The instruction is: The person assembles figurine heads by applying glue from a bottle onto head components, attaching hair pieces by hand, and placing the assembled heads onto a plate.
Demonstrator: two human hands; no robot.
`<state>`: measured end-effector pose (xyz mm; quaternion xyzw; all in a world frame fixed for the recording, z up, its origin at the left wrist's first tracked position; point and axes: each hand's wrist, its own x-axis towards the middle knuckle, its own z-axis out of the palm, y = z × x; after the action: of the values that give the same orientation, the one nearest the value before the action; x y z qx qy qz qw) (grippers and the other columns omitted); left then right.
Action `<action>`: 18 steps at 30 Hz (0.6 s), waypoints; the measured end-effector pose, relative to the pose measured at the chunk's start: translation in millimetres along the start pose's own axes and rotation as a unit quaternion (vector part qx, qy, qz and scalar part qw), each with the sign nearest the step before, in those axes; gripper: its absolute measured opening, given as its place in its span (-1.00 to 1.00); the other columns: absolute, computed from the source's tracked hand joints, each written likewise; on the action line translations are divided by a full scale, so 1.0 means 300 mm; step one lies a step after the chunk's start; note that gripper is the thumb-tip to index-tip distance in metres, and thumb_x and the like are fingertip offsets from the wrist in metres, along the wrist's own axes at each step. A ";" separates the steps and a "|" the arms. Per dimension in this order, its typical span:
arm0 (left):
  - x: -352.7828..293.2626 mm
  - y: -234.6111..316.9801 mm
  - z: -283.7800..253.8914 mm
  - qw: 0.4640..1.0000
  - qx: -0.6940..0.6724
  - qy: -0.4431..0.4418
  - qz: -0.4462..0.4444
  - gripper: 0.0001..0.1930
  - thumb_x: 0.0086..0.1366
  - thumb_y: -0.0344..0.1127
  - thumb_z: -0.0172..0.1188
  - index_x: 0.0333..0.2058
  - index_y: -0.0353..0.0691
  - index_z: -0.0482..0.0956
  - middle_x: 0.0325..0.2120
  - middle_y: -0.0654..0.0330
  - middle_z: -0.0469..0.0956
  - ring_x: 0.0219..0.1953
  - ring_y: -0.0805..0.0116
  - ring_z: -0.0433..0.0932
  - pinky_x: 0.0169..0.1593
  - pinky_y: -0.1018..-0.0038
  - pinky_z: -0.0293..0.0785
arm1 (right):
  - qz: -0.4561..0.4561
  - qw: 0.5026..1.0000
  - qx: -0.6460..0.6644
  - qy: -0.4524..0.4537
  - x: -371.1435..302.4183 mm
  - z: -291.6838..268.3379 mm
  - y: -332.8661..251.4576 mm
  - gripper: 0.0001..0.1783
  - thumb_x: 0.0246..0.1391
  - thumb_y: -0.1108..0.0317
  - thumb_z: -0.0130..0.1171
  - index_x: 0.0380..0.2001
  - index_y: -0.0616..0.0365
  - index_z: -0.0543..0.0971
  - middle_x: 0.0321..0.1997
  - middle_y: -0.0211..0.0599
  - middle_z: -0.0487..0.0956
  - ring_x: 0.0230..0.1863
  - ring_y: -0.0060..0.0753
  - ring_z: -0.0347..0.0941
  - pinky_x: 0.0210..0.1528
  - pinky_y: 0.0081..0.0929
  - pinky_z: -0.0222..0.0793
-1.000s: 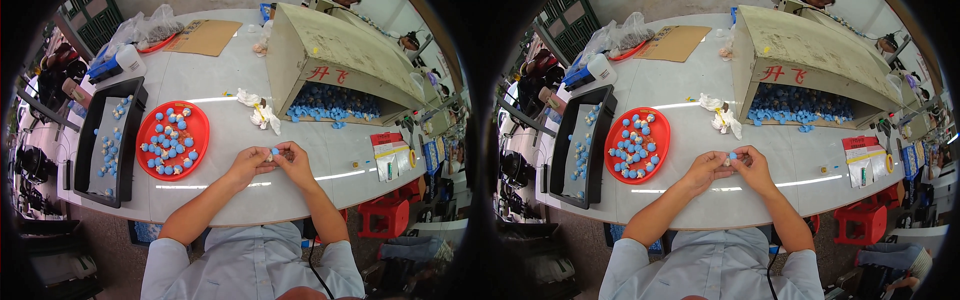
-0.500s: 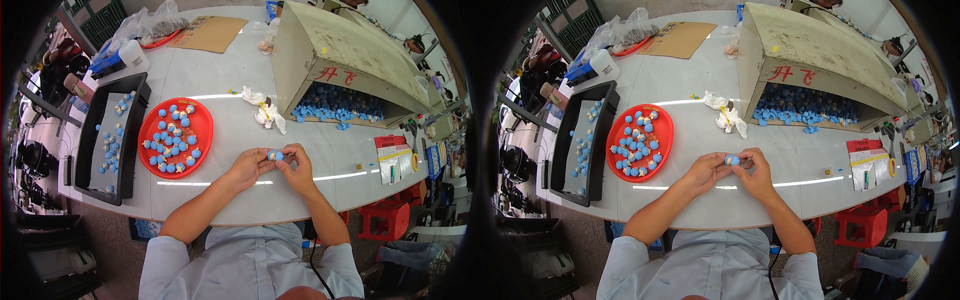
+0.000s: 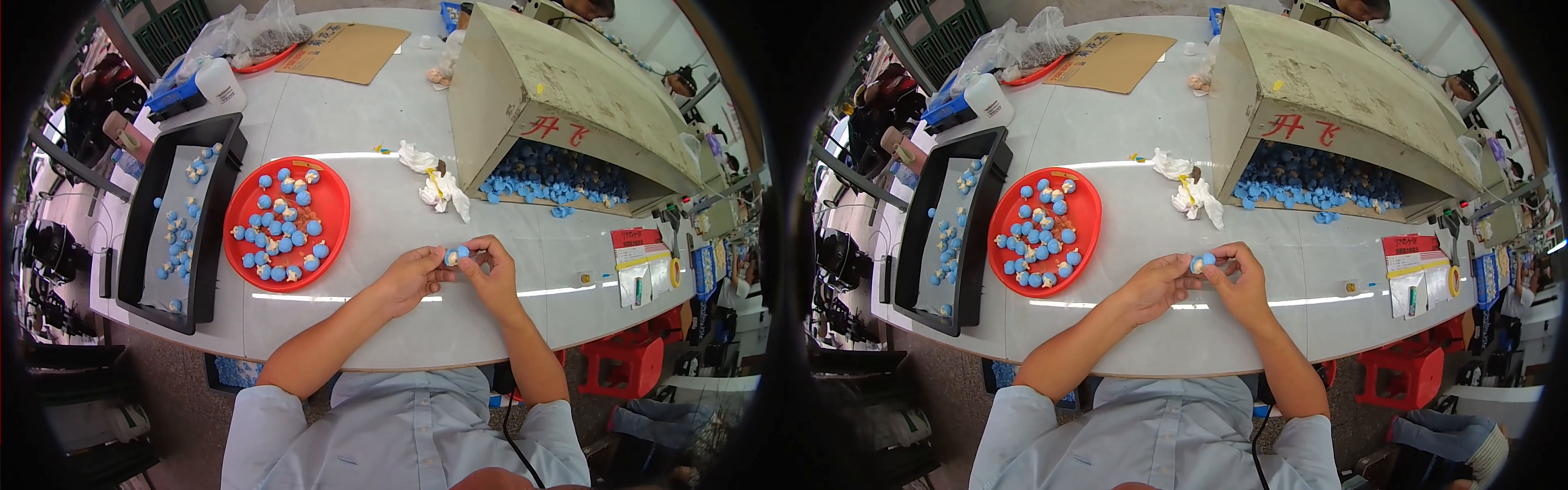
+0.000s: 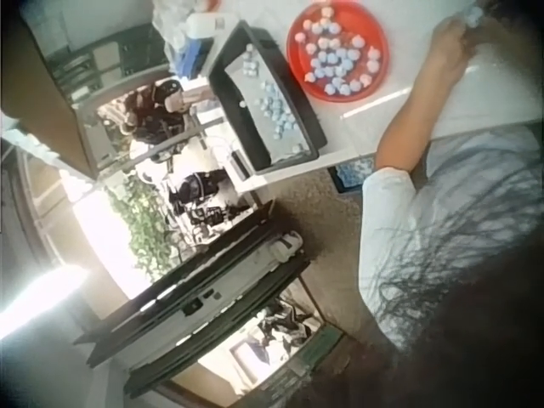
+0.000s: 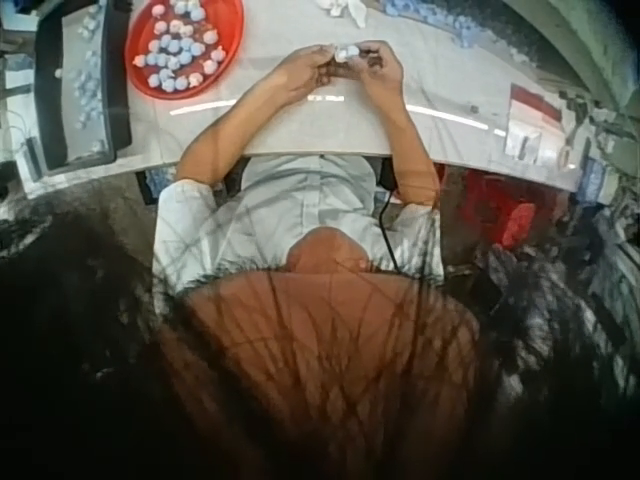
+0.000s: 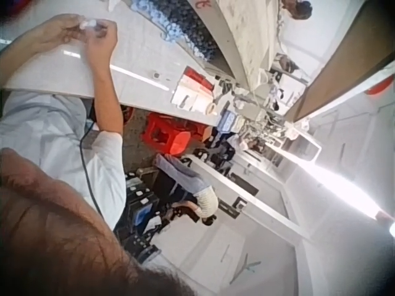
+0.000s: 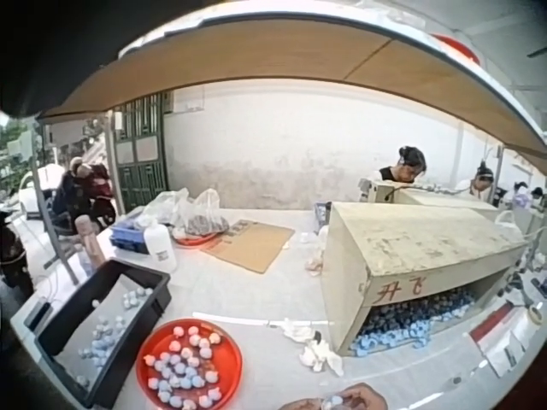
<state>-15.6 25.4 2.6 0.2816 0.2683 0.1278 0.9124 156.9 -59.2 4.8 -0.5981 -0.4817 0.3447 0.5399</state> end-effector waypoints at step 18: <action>0.010 -0.031 0.007 0.999 -0.031 -0.006 0.024 -0.68 0.45 -0.15 -0.01 0.00 -0.25 0.46 -0.17 0.26 0.51 -0.15 0.49 0.47 -0.06 0.52 0.42 | -0.070 0.978 -0.189 -0.060 0.018 -0.026 -0.109 -0.66 -0.15 0.41 0.43 -0.25 0.14 0.57 -0.17 -0.30 0.50 -0.11 -0.36 0.42 -0.08 -0.46 0.34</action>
<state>-11.2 17.9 -2.5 0.2604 0.2516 0.1561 0.9190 159.0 -58.1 38.9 -0.6324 -0.6101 0.2441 0.4101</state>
